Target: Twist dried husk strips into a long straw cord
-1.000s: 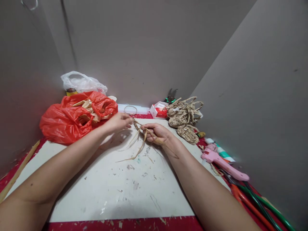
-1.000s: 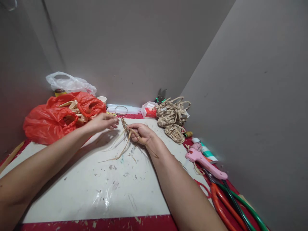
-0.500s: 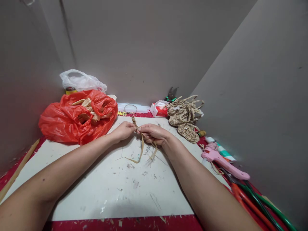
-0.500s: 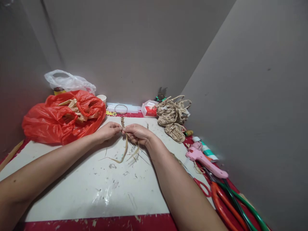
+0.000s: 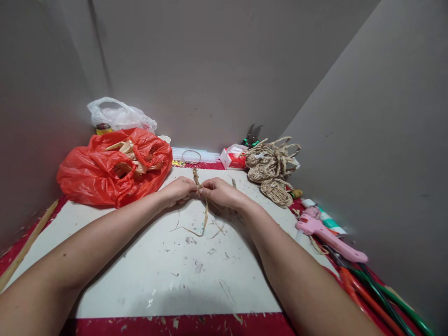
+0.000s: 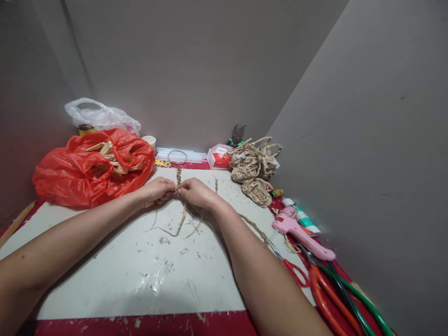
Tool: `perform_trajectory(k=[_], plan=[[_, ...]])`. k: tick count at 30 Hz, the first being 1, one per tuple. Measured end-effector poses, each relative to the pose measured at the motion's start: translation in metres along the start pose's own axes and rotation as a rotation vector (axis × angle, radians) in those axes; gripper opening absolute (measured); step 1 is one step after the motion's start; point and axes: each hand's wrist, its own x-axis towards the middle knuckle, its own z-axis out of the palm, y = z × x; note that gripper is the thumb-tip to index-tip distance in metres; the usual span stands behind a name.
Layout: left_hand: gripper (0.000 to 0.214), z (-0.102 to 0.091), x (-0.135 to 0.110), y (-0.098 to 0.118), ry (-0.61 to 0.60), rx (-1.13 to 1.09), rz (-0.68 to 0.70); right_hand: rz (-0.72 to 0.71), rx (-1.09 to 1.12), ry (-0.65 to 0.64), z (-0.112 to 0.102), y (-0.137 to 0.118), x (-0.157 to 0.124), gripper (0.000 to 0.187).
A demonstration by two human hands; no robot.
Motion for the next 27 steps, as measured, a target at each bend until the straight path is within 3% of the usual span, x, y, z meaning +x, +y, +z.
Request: perform_trajectory(k=[10,14,19,21,25,27], plan=[[0.019,0.006,-0.001,-0.002,0.116,0.008,0.025,0.093,-0.218,0.028,-0.013,-0.03,-0.015,0.016],[0.021,0.005,-0.002,-0.004,0.083,-0.11,0.021,0.063,-0.18,-0.047,0.0,-0.033,-0.016,0.017],[0.024,0.005,-0.001,-0.009,0.018,-0.259,0.023,0.096,-0.262,0.026,0.022,-0.031,-0.015,0.016],[0.024,0.006,0.0,-0.01,0.017,-0.269,0.034,0.101,-0.278,-0.026,0.024,-0.035,-0.019,0.017],[0.017,0.004,-0.001,-0.006,0.032,-0.266,0.047,0.016,-0.179,-0.296,0.006,-0.045,-0.031,0.025],[0.017,0.001,-0.002,-0.002,0.02,-0.3,0.028,0.026,-0.108,-0.196,-0.011,-0.044,-0.033,0.029]])
